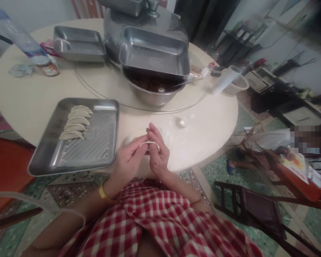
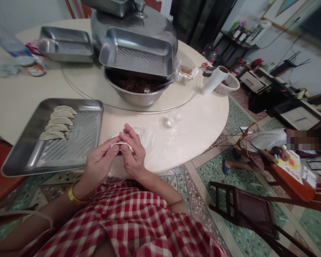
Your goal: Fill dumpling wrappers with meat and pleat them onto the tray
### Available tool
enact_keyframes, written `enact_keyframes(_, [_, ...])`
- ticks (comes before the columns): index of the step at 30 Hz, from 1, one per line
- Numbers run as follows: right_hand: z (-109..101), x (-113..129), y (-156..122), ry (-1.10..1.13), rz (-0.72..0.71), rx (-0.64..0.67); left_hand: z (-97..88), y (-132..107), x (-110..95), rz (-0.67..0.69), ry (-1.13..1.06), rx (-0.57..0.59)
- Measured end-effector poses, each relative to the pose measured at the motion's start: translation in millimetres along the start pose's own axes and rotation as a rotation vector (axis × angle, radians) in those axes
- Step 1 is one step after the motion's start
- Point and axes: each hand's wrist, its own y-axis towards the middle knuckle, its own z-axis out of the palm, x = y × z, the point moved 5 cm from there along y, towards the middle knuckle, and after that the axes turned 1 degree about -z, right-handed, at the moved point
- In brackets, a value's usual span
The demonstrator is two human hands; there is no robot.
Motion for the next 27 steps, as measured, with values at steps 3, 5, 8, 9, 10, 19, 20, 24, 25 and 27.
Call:
enact_keyframes(3, [4.3,-3.8,-2.4,-0.071,0.02,-0.015,-0.7,-0.7,-2.2,0.023,0.015,0.006])
enact_keyframes(5, [7.7,-6.8,-4.1,-0.111,0.053,-0.005,-1.2,-2.5,-0.8,0.028,0.016,0.017])
enact_keyframes(8, [10.3,-6.9,-4.5,-0.05,0.073,-0.018,-3.0,-6.1,4.7,0.005,0.017,0.033])
enact_keyframes(9, [10.3,-6.1,-4.0,-0.009,0.078,-0.032,-4.0,-7.0,6.5,-0.005,0.023,0.031])
enact_keyframes(10, [10.2,-5.3,-3.2,0.032,0.086,-0.044,-5.0,-7.4,8.1,-0.014,0.031,0.028])
enact_keyframes(19, [5.7,4.0,4.0,0.101,-0.009,-0.042,-6.4,-2.5,3.3,0.005,0.045,0.033])
enact_keyframes(20, [5.4,4.0,4.6,0.093,-0.01,-0.039,-6.0,-2.8,2.9,0.0,0.036,0.043])
enact_keyframes(24, [7.1,2.7,5.7,0.059,-0.011,-0.014,-6.4,-4.6,4.4,-0.036,0.019,0.051])
enact_keyframes(25, [8.0,2.6,5.5,0.056,-0.017,-0.005,-7.2,-4.9,5.6,-0.056,0.012,0.043])
enact_keyframes(27, [10.3,2.6,4.3,0.045,-0.024,0.028,-9.7,-4.9,8.5,-0.111,-0.05,0.018])
